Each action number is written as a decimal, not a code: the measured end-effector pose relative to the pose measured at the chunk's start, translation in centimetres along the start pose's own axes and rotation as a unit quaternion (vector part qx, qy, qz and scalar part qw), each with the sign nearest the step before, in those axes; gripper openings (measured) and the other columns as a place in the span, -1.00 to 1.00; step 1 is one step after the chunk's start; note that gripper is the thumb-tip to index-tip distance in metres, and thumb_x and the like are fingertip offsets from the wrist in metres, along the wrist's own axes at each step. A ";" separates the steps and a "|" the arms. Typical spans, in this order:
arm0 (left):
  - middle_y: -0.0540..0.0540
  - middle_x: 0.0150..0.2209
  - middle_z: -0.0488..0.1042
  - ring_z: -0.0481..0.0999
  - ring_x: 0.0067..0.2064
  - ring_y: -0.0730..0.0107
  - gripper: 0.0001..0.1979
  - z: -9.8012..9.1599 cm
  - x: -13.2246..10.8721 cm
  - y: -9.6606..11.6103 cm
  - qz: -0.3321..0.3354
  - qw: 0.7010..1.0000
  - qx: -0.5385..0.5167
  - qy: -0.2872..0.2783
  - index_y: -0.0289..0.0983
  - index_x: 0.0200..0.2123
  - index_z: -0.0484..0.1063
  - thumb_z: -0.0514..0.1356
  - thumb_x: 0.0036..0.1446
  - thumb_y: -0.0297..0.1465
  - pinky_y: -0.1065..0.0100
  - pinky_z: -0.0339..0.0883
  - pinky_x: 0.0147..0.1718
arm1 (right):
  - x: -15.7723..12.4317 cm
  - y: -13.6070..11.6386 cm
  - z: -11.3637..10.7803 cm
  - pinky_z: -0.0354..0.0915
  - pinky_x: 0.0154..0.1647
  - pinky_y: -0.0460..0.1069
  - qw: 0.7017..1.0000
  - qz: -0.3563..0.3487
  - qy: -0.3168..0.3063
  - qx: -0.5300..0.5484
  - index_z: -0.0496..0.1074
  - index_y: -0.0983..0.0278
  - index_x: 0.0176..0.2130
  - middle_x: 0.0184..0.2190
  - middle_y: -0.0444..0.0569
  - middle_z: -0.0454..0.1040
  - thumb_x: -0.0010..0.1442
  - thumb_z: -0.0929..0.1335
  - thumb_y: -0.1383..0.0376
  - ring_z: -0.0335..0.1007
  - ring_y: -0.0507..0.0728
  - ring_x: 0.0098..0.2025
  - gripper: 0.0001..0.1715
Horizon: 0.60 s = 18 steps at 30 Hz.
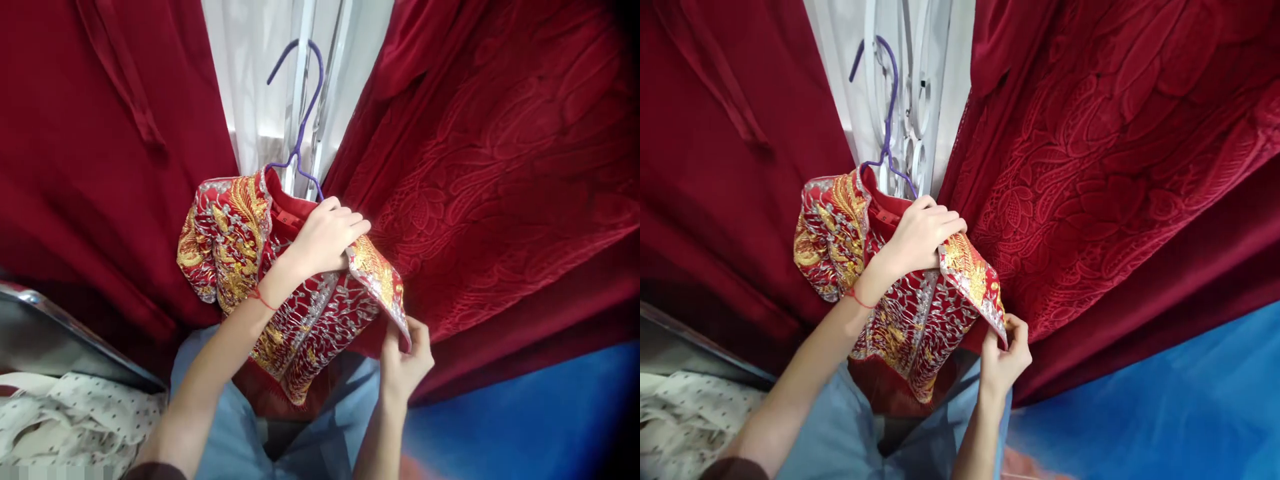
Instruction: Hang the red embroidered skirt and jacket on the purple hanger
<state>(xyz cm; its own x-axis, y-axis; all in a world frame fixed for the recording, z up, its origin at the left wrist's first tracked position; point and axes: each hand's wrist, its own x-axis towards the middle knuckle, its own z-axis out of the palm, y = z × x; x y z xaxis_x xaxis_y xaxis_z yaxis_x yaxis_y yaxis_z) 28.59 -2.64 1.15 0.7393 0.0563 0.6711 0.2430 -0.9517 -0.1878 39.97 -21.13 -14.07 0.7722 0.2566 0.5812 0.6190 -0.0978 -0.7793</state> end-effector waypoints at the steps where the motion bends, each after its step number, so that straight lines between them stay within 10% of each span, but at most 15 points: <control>1: -0.07 -0.27 0.57 0.48 -0.22 0.26 -0.78 0.1 -0.1 -0.1 0.007 1.000 -0.010 0.002 -0.30 -0.20 0.51 0.18 0.04 -0.46 0.15 0.18 -0.10 | -0.5 0.8 0.5 0.28 -0.35 -0.05 1.000 0.019 0.005 0.006 0.46 0.30 -0.29 -0.44 -0.08 0.47 0.21 0.36 0.10 0.37 0.08 -0.43 -0.70; 7: -0.07 -0.23 0.57 0.44 -0.17 0.23 -0.74 0.4 -0.8 -0.6 0.040 0.998 -0.044 0.009 -0.26 -0.14 0.50 0.19 0.13 -0.29 0.12 0.13 -0.04 | -4.0 1.6 2.6 0.20 -0.50 -0.02 0.995 0.088 -0.046 0.005 0.36 0.26 -0.55 -0.66 -0.11 0.34 0.18 0.38 -0.05 0.22 0.08 -0.60 -0.50; 13: -0.05 -0.22 0.56 0.42 -0.16 0.26 -0.81 1.4 -0.7 -1.0 0.047 0.999 -0.009 0.024 -0.23 -0.16 0.50 0.19 0.18 -0.32 0.14 0.13 -0.04 | -3.3 1.6 3.5 0.29 -0.43 -0.02 0.985 0.143 0.097 0.006 0.46 0.35 -0.14 -0.40 0.01 0.52 0.11 0.44 -0.03 0.37 0.12 -0.46 -0.47; 18: -0.08 -0.19 0.55 0.42 -0.10 0.21 -0.81 2.6 0.0 -0.4 0.012 0.998 0.062 0.017 -0.23 -0.13 0.50 0.21 0.17 -0.44 0.13 0.14 -0.03 | -2.3 1.4 2.9 0.15 -0.57 -0.03 0.982 0.162 0.084 0.043 0.45 0.33 -0.43 -0.62 -0.09 0.32 0.14 0.42 -0.07 0.18 0.06 -0.59 -0.50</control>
<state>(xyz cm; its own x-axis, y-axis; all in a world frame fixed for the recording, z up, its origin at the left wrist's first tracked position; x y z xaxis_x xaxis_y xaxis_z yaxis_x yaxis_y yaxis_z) 30.08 -1.44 -0.64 0.7243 0.0224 0.6891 0.3035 -0.9078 -0.2895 38.66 -19.06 -17.13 0.9441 0.0617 0.3238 0.3275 -0.0649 -0.9426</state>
